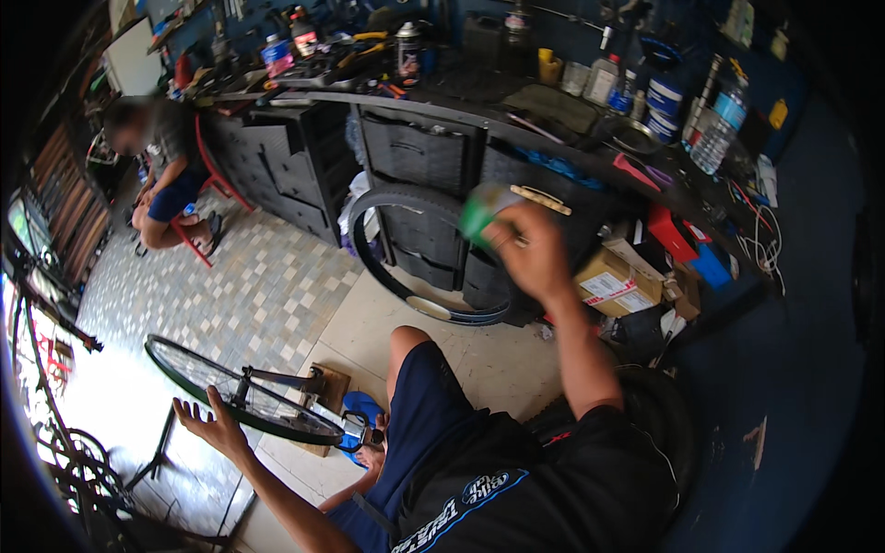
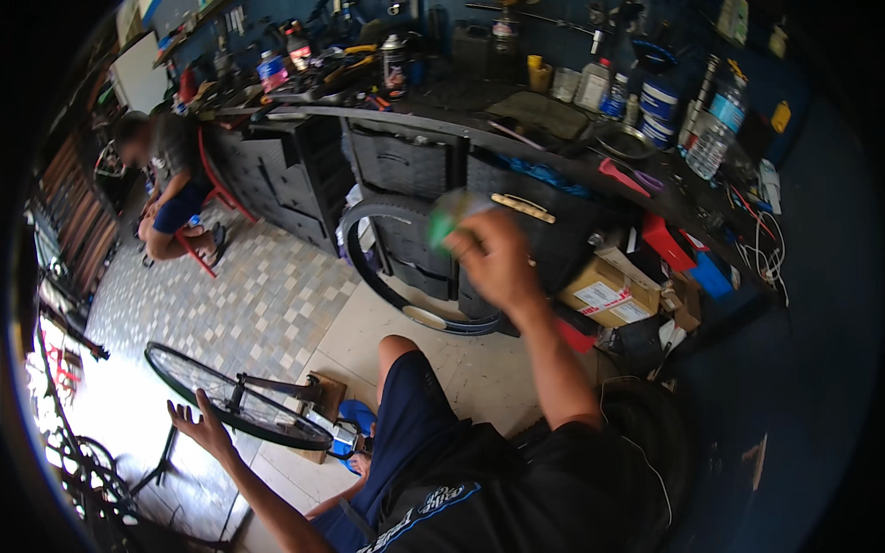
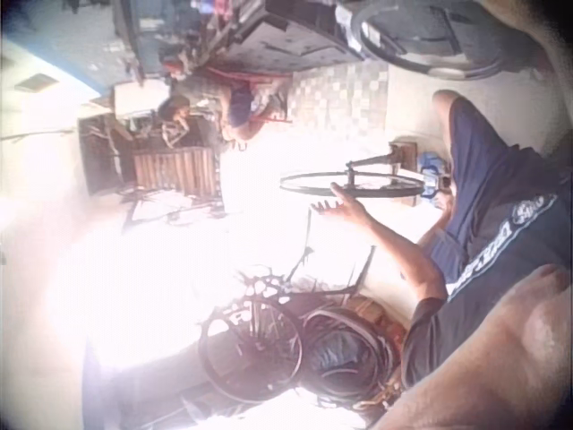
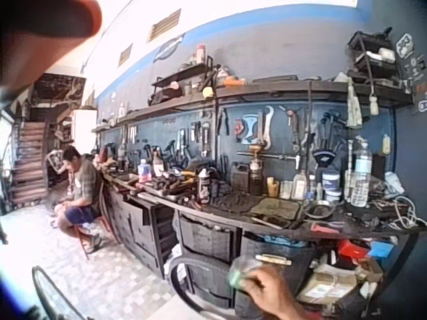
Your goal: The person wraps green tape around a bicycle wheel rim, carefully overlapping each layer. The person then uses scissors to cut the tape and sets the roll aside.
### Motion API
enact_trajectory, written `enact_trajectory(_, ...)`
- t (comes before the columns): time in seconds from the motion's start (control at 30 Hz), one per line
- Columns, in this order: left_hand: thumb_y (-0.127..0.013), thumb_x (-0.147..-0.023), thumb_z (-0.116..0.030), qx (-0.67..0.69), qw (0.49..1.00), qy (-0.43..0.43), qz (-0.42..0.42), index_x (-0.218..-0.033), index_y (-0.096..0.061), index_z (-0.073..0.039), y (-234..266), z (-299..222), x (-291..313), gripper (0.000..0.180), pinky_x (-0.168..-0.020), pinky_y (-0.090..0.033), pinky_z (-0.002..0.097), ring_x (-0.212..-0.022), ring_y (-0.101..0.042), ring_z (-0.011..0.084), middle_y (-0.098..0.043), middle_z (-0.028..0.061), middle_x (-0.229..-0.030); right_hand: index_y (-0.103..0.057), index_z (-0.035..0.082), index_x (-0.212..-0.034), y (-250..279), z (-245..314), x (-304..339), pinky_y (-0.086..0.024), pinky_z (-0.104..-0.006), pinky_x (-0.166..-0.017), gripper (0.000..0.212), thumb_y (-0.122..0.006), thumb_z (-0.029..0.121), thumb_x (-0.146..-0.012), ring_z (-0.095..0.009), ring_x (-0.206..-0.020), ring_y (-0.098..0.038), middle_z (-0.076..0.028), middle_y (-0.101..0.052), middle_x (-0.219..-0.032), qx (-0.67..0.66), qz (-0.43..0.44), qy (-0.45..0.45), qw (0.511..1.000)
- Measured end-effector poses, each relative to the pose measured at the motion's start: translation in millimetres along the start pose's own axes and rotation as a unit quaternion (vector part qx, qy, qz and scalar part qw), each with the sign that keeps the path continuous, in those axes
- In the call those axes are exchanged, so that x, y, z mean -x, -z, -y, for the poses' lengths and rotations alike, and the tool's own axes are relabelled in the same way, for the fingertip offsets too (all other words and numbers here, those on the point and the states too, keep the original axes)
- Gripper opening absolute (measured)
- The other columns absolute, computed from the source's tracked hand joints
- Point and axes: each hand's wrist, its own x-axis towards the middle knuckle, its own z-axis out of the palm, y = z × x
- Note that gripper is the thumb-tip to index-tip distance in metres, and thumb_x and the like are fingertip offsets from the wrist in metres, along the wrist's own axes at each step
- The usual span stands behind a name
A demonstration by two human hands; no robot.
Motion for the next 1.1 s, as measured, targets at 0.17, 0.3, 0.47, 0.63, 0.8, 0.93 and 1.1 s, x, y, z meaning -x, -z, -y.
enact_trajectory(0.17, -0.071, -0.098, -0.03, 0.041, 0.997, 0.039, 0.062, -0.149, -0.04, 0.004, -17, 18, -1, 0.068, -0.092, -0.049, 0.0372, -0.109, -0.06, 0.0263, -0.059, 0.0218, -0.127, -0.069, 0.005, -0.103, 161, -103, -36, -0.048, -0.0479, -0.089, 0.02, -0.071, 0.023, -0.094, -0.038, -0.098, -0.063, -0.017, -0.069, -0.102, 0.41, -0.22, 0.066, 0.883)
enact_trajectory(0.3, -0.07, -0.097, -0.031, 0.042, 0.996, 0.037, 0.068, -0.146, -0.043, 0.009, -14, 33, 3, 0.069, -0.105, -0.044, 0.0427, -0.125, -0.055, 0.0339, -0.054, 0.0256, -0.141, -0.072, 0.005, -0.104, 274, -167, -34, -0.05, -0.0496, -0.089, 0.028, -0.067, 0.032, -0.096, -0.041, -0.1, -0.064, -0.018, -0.071, -0.104, 0.489, -0.255, -0.056, 0.832)
enact_trajectory(0.47, -0.067, -0.095, -0.021, 0.022, 0.996, 0.048, 0.072, -0.139, -0.049, 0.006, -13, 19, 15, 0.055, -0.101, -0.045, 0.0409, -0.118, -0.057, 0.0301, -0.059, 0.0206, -0.132, -0.073, 0.01, -0.106, 318, -206, -16, -0.049, -0.0499, -0.092, 0.032, -0.066, 0.039, -0.096, -0.039, -0.105, -0.064, -0.016, -0.072, -0.106, 0.502, -0.159, -0.197, 0.827)
enact_trajectory(0.63, -0.066, -0.094, -0.018, 0.003, 0.998, 0.036, 0.057, -0.134, -0.052, 0.007, -13, 12, 20, 0.049, -0.099, -0.045, 0.0396, -0.112, -0.057, 0.0284, -0.06, 0.0187, -0.127, -0.076, 0.013, -0.108, 299, -209, -16, -0.047, -0.0499, -0.096, 0.031, -0.071, 0.038, -0.091, -0.035, -0.109, -0.063, -0.012, -0.072, -0.103, 0.607, -0.121, -0.183, 0.764)
enact_trajectory(0.8, -0.065, -0.094, -0.018, -0.008, 0.998, 0.044, 0.041, -0.13, -0.054, 0.007, -13, 10, 21, 0.046, -0.095, -0.045, 0.0393, -0.105, -0.056, 0.0272, -0.06, 0.0167, -0.119, -0.077, 0.012, -0.107, 276, -202, -34, -0.045, -0.0521, -0.099, 0.032, -0.066, 0.04, -0.094, -0.034, -0.116, -0.061, -0.01, -0.071, -0.11, 0.606, -0.063, -0.297, 0.735)
enact_trajectory(0.93, -0.065, -0.095, -0.02, -0.008, 0.999, 0.019, 0.027, -0.128, -0.053, 0.008, -13, 14, 24, 0.045, -0.089, -0.047, 0.0387, -0.099, -0.055, 0.0258, -0.06, 0.0175, -0.114, -0.075, 0.014, -0.11, 269, -208, -36, -0.044, -0.052, -0.1, 0.036, -0.058, 0.044, -0.099, -0.033, -0.122, -0.057, -0.009, -0.068, -0.119, 0.586, -0.132, -0.289, 0.745)
enact_trajectory(1.1, -0.064, -0.096, -0.023, -0.02, 0.999, 0.026, 0.035, -0.128, -0.052, 0.009, -16, 5, 24, 0.046, -0.086, -0.046, 0.0387, -0.096, -0.054, 0.0255, -0.058, 0.0175, -0.111, -0.072, 0.017, -0.114, 274, -233, -19, -0.046, -0.051, -0.097, 0.026, -0.059, 0.034, -0.1, -0.033, -0.12, -0.057, -0.008, -0.067, -0.118, 0.587, -0.229, -0.182, 0.755)
